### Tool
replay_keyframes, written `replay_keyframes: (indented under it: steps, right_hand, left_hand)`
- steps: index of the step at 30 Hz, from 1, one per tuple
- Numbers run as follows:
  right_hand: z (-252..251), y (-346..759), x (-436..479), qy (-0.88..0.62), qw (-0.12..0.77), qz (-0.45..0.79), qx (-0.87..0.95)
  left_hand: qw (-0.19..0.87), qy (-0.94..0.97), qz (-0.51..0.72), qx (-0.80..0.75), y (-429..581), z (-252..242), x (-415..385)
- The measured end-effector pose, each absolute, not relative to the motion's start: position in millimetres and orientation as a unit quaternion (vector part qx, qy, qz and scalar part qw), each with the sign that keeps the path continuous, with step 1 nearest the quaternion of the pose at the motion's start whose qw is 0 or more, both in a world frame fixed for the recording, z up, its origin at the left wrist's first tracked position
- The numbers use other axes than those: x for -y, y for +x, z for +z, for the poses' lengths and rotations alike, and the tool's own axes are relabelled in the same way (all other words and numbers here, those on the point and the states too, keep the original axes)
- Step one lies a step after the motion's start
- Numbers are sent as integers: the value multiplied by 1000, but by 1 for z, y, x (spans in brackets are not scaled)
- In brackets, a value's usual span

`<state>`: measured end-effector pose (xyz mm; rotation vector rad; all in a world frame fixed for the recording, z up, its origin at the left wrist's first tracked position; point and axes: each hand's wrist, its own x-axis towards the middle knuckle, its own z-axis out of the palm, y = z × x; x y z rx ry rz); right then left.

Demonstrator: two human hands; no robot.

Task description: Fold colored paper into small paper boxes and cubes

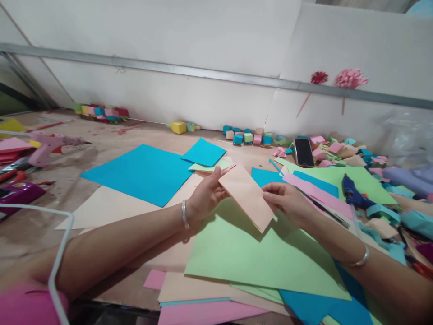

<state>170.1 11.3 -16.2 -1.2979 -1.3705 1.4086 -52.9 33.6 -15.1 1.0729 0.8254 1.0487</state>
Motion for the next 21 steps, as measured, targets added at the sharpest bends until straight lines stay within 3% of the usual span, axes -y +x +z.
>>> replay_keyframes:
  steps: [6,14,17,21]
  right_hand:
    - [-23,166,-13,-482,424,644,417]
    - [-28,161,-5,-459,333,672,477]
    - [-31,162,-3,-474,307,485,667]
    - [-26,162,5,-378,346,-54,857]
  left_hand:
    - [695,565,383,-225,-54,-18,-23]
    - [739,542,346,-203,-55,-20,-14]
    - [770,506,338,-192,-56,-21,-15]
    - [771,491,346,-211,-54,-22,-15]
